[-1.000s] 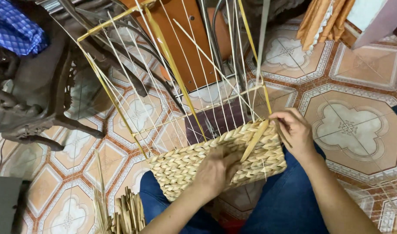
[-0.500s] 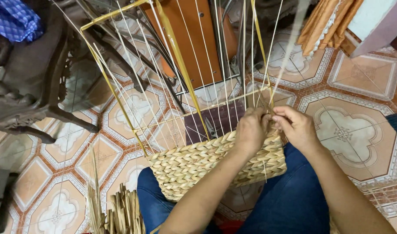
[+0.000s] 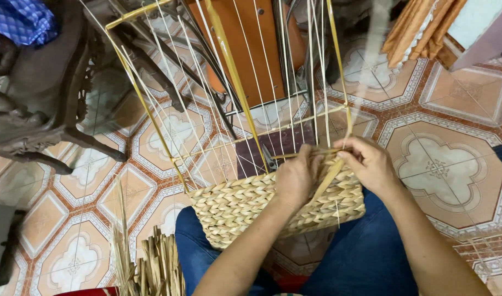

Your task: The person sits on the floor weaving a water hyacinth basket on a wooden frame, threading and tightening woven strands around the rim and pulling new strands from a pile beside them to continue the weave.

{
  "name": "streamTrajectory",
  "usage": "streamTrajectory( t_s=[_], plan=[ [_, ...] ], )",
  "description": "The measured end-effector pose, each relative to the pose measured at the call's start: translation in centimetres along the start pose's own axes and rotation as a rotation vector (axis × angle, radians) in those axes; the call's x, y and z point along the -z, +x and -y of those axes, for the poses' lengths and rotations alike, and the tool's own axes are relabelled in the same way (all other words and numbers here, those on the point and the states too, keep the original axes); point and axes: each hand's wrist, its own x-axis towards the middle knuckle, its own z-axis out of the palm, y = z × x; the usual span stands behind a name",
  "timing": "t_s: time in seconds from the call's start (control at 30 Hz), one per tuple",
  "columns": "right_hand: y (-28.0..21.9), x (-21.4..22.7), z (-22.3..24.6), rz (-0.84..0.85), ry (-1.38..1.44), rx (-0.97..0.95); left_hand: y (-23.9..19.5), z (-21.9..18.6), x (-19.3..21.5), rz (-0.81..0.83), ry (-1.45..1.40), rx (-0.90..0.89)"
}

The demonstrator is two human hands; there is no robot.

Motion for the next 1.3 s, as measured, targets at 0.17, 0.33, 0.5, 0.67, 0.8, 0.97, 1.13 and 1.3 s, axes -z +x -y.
streamTrajectory(
  t_s=[0.17, 0.33, 0.5, 0.67, 0.8, 0.97, 1.13, 1.3],
  plan=[
    [-0.7, -1.6, 0.6, -0.315, 0.187, -0.123, -0.5, 1.6, 1.1, 0.078, -0.183, 0.161],
    [-0.7, -1.3, 0.8, -0.34, 0.171, 0.007, -3.1, 3.6, 2.5, 0.122, -0.418, 0.228],
    [-1.1, -2.9, -0.4, -0.266, 0.521, -0.15, -9.7, 9.0, 4.7, -0.358, -0.489, 0.266],
    [-0.9, -3.9, 0.1, -0.408, 0.589, -0.08, -14.7, 14.5, 6.4, -0.935, -0.127, 0.346],
    [-1.2, -3.9, -0.5, -0.402, 0.631, -0.032, -14.8, 20.2, 1.9, -0.763, -0.812, 0.527],
    [-1.3, -3.8, -0.9, -0.447, 0.674, 0.018, -14.2, 22.2, -0.4, -0.81, -0.854, 0.427],
    [-2.1, -2.1, 0.4, -0.455, 0.597, -0.04, -15.2, 19.6, 3.1, -0.773, -0.946, 0.446],
    [-3.0, -1.8, 0.2, -0.47, 0.63, -0.038, -16.0, 18.1, 4.7, -0.771, -1.051, 0.465]
  ],
)
